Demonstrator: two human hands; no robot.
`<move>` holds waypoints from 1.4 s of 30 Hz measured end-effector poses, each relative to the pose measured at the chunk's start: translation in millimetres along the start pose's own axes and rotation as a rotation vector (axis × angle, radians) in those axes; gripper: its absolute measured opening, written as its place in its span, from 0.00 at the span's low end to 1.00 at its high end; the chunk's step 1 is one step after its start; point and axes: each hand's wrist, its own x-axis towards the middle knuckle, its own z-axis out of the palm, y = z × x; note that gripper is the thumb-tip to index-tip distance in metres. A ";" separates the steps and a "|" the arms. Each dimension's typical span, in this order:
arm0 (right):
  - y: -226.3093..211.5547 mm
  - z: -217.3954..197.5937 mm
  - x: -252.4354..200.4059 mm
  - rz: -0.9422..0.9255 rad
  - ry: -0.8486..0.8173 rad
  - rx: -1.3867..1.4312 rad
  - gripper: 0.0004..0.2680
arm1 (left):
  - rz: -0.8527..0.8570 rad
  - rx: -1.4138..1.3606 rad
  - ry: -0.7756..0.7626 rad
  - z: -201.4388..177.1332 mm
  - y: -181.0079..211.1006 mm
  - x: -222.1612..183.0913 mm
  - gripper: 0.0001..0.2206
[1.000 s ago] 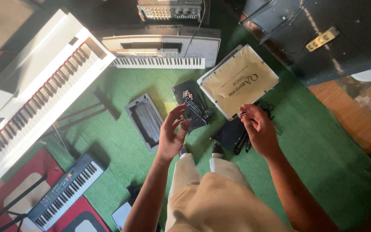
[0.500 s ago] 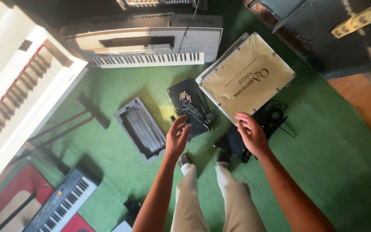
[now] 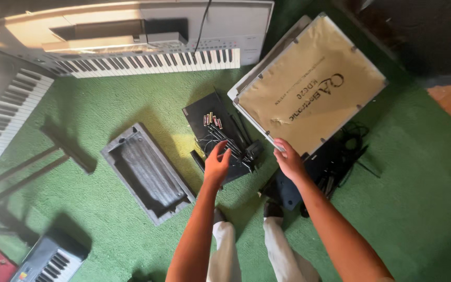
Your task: The person places a wireless microphone receiver and its antenna cables into a padded equipment case.
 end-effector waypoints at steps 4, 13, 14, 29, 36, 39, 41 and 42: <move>52.1 15.1 39.0 -0.012 0.049 -0.079 0.15 | -0.023 -0.019 -0.051 19.4 -54.3 37.6 0.22; 83.0 59.5 92.3 -0.012 0.212 -0.091 0.10 | -0.158 0.043 -0.057 58.7 -126.7 92.6 0.21; 80.9 62.2 88.8 -0.143 0.245 -0.208 0.10 | -0.109 0.067 -0.046 63.0 -132.6 95.9 0.21; 185.6 124.3 84.5 -0.088 0.009 -0.454 0.24 | 0.022 0.205 0.022 88.8 -195.8 106.9 0.19; 195.9 126.2 90.8 0.074 0.012 -0.412 0.26 | 0.140 0.249 0.014 94.8 -200.5 108.8 0.18; 196.4 124.7 87.2 0.058 0.000 -0.356 0.25 | 0.014 0.248 -0.046 104.5 -201.3 103.4 0.20; 195.6 124.3 89.9 0.082 0.010 -0.299 0.24 | -0.005 0.243 -0.073 110.3 -197.8 102.1 0.21; 195.2 125.3 89.5 0.095 0.014 -0.269 0.23 | 0.039 0.251 -0.072 111.7 -196.0 99.8 0.21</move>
